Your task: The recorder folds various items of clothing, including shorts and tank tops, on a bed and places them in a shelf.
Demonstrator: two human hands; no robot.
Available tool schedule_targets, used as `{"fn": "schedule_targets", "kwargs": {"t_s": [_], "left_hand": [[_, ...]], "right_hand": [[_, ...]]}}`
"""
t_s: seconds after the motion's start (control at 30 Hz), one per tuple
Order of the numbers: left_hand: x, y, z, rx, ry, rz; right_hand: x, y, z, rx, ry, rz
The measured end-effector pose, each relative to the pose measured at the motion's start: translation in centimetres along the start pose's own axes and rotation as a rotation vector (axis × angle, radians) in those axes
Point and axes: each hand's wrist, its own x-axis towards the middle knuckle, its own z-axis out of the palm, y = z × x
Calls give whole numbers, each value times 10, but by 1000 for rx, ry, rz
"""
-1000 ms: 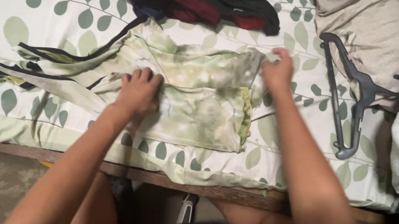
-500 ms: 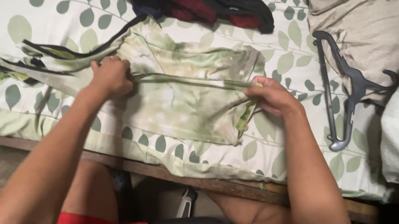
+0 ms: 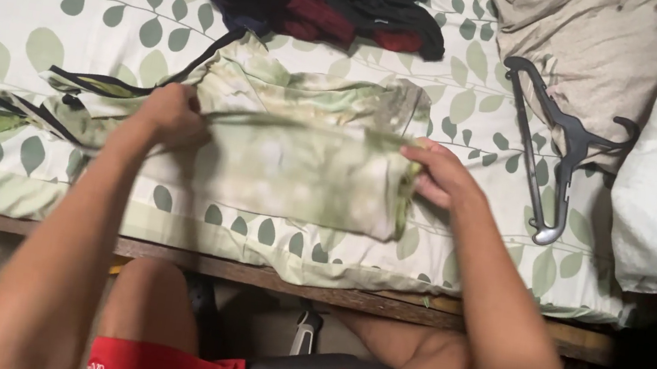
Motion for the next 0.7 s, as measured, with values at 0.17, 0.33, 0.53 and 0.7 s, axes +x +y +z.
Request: {"fn": "schedule_targets", "kwargs": {"t_s": [0.17,0.33,0.53,0.7], "left_hand": [[-7,12,24,-49,215,-66],[-2,-11,33,24,276,-90],[-11,-16,32,119,169,-226],[-30,-5,28,-92,321,-131]], "right_hand": [[18,29,-8,-97,219,44],[5,34,-7,-328,253,148],[-11,39,10,-286,125,180],[-26,40,24,-477,171,204]]}}
